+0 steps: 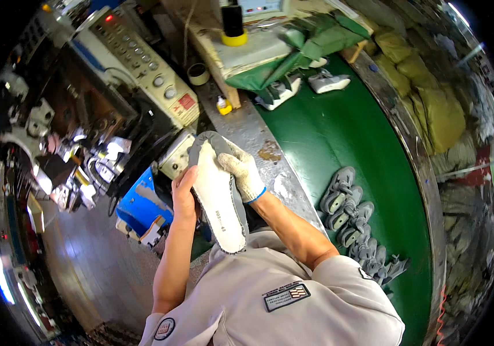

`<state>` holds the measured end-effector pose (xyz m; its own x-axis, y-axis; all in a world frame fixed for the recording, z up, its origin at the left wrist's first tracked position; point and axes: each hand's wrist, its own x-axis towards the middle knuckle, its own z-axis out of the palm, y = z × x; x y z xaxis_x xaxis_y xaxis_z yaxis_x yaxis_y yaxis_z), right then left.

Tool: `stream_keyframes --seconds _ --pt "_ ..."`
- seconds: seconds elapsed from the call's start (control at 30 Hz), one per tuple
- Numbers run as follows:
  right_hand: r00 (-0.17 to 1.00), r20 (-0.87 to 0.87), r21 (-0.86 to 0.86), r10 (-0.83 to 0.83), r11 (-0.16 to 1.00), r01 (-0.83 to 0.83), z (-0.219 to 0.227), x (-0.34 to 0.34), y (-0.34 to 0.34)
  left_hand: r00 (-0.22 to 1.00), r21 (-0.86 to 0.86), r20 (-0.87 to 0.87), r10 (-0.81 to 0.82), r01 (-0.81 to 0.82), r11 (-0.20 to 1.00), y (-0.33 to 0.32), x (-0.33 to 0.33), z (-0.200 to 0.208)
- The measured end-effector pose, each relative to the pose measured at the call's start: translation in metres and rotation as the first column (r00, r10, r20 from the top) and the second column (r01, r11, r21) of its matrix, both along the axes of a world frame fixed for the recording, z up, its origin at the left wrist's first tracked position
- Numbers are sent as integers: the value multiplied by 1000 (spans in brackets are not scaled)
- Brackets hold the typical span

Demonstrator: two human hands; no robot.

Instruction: The person positions a shoe upper onto an industrial lasting machine, activates the machine to stretch and shape the shoe onto a last, and then places the shaped shoe onto a moving conveyor belt.

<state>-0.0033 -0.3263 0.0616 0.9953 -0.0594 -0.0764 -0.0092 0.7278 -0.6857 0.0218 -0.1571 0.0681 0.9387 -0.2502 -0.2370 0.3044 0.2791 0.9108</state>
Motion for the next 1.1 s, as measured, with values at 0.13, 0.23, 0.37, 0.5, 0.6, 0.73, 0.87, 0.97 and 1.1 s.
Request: stream_keyframes --seconds 0.13,0.23,0.37,0.5,0.6,0.73,0.87,0.97,1.1 --pt "991 -100 -227 -93 972 68 -44 1 -55 987 19 -108 -121 124 992 -48 9 -38" --pt "974 -224 -509 -33 856 -88 -82 12 -100 977 431 -77 -200 213 877 -45 1 -77" --pt "879 -449 -808 -161 492 -323 -153 16 -202 993 566 84 -86 23 824 5 -28 -71" --pt "646 -613 -620 -456 -229 -750 -196 -3 -260 910 645 298 287 -414 643 104 -49 -46" --pt "503 -831 -142 -237 -784 -604 -280 -64 -311 746 572 425 512 -660 487 173 -52 -45" --pt "527 -693 -180 -491 -591 -787 -269 -66 -238 413 481 325 851 -847 227 286 -146 -89" --pt "730 -653 -333 -203 -788 -517 -298 -37 -259 208 480 -304 930 -809 338 349 -189 -200" --pt "713 -590 -548 380 -836 -9 -325 -21 -187 -28 500 -516 856 -822 274 384 -259 -270" --pt "811 -520 -827 268 78 -556 -348 -51 -123 -7 370 -695 719 -861 349 384 -216 -357"
